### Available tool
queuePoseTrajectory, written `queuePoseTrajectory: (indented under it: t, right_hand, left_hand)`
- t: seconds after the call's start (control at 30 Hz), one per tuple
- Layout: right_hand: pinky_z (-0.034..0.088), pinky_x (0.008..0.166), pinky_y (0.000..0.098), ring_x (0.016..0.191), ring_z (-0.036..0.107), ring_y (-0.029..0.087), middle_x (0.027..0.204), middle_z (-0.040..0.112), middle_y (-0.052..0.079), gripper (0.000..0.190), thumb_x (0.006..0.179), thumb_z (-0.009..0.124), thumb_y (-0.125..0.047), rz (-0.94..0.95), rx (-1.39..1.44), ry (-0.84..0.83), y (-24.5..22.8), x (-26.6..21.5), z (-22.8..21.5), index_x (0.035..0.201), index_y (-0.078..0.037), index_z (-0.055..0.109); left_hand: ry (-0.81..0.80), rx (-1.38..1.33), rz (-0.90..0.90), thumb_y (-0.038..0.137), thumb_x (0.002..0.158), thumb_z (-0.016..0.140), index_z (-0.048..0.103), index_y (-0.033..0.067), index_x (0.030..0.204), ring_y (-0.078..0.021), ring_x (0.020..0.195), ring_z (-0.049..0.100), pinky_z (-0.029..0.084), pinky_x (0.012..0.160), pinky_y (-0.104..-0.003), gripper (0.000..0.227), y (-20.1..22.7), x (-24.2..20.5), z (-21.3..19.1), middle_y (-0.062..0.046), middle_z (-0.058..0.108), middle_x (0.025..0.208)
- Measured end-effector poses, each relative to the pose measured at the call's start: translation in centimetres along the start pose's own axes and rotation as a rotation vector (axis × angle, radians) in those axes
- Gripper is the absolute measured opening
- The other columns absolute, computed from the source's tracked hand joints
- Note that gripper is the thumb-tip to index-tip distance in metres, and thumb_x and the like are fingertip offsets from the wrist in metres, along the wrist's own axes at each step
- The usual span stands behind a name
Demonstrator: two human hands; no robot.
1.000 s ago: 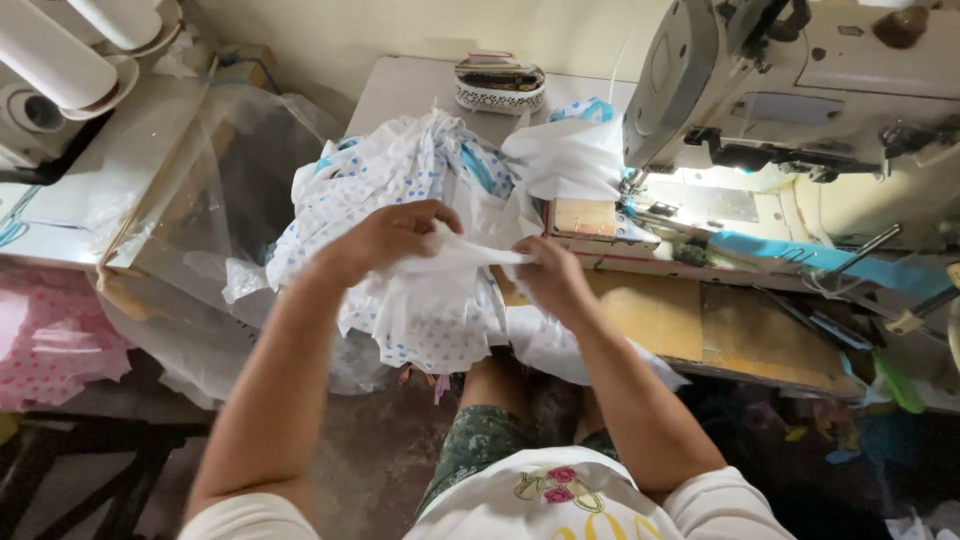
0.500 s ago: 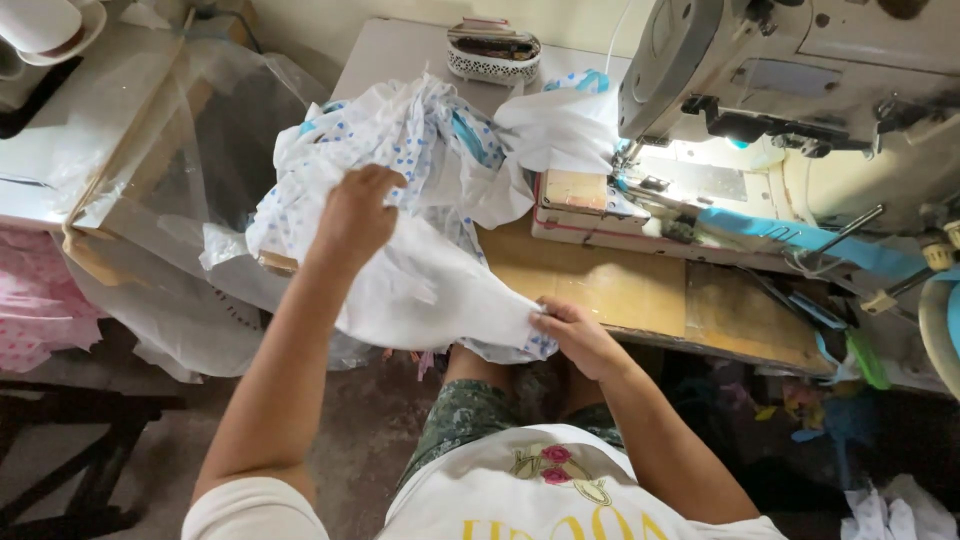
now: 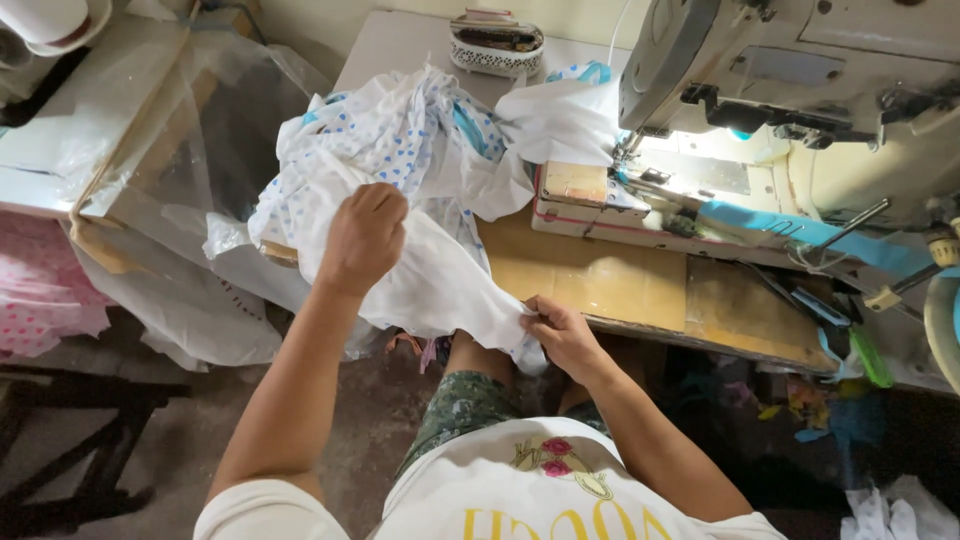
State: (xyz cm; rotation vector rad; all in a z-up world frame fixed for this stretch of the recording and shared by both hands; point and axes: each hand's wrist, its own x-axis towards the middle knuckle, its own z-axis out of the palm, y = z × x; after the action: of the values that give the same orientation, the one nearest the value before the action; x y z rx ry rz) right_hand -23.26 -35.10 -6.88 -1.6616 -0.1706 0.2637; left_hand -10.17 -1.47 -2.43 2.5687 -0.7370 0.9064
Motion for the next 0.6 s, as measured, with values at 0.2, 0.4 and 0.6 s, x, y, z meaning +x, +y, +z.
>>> queuePoseTrajectory:
  t: [0.2, 0.4, 0.6]
  right_hand:
    - [0.044, 0.062, 0.0275, 0.062, 0.052, 0.012, 0.061, 0.057, 0.008, 0.007, 0.092, 0.071, -0.005, -0.038, -0.090, -0.028, -0.3, -0.1, 0.9, 0.088, -0.001, 0.067]
    - [0.045, 0.065, 0.0283, 0.069, 0.050, 0.010, 0.066, 0.055, 0.001, 0.009, 0.092, 0.071, -0.012, -0.133, -0.141, 0.000, -0.3, -0.5, 1.4, 0.087, -0.006, 0.067]
    - [0.042, 0.064, 0.0265, 0.068, 0.047, 0.008, 0.064, 0.051, -0.001, 0.012, 0.097, 0.068, -0.010, -0.139, -0.079, 0.016, 0.6, -0.1, 1.3, 0.087, -0.007, 0.065]
  left_hand:
    - [-0.055, -0.146, -0.093, -0.001, 0.076, 0.061, 0.064, 0.0128, 0.095, -0.0358, 0.106, 0.065, 0.056, 0.078, -0.045, 0.024, 2.2, -3.6, -1.3, -0.007, 0.065, 0.102]
    - [-0.113, 0.094, 0.031, 0.005, 0.076, 0.061, 0.065, 0.0151, 0.071, -0.0294, 0.119, 0.061, 0.056, 0.076, -0.042, 0.012, 3.8, 2.0, 3.1, -0.004, 0.067, 0.111]
    - [0.264, 0.155, 0.117, 0.009, 0.089, 0.058, 0.062, 0.0165, 0.087, -0.0304, 0.113, 0.061, 0.052, 0.086, -0.036, 0.009, 3.5, 0.6, -2.6, -0.005, 0.061, 0.120]
